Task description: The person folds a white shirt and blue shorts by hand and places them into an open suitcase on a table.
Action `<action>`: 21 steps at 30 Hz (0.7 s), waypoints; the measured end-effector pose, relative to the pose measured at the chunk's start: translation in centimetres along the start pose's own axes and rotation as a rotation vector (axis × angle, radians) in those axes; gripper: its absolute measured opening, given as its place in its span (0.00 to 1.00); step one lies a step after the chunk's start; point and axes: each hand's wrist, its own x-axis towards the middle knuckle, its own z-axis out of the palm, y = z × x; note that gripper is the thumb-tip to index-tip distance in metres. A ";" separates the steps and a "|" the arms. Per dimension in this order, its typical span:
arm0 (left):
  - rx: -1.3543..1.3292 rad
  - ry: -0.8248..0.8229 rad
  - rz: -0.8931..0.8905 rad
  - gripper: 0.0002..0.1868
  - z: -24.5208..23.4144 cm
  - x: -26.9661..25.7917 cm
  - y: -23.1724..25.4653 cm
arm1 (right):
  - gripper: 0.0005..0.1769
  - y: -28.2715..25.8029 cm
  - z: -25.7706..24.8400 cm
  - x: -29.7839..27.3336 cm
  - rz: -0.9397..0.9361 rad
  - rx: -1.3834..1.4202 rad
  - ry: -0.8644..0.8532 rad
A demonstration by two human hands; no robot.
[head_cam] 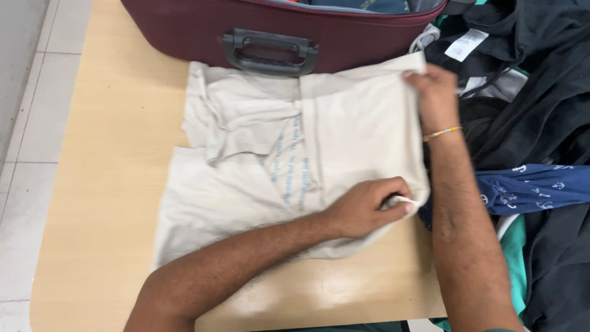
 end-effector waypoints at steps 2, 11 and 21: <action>-0.214 -0.034 -0.034 0.13 1.4 0.6 0.6 | 0.10 -2.0 -2.3 0.2 -0.121 -0.137 0.087; -0.535 0.045 -0.021 0.05 0.1 -1.5 -1.0 | 0.12 -8.5 -0.1 0.0 -0.262 -0.460 0.038; -0.278 -0.152 -0.562 0.04 -14.6 -12.2 2.0 | 0.11 -6.9 16.3 -2.0 -0.069 -0.264 -0.062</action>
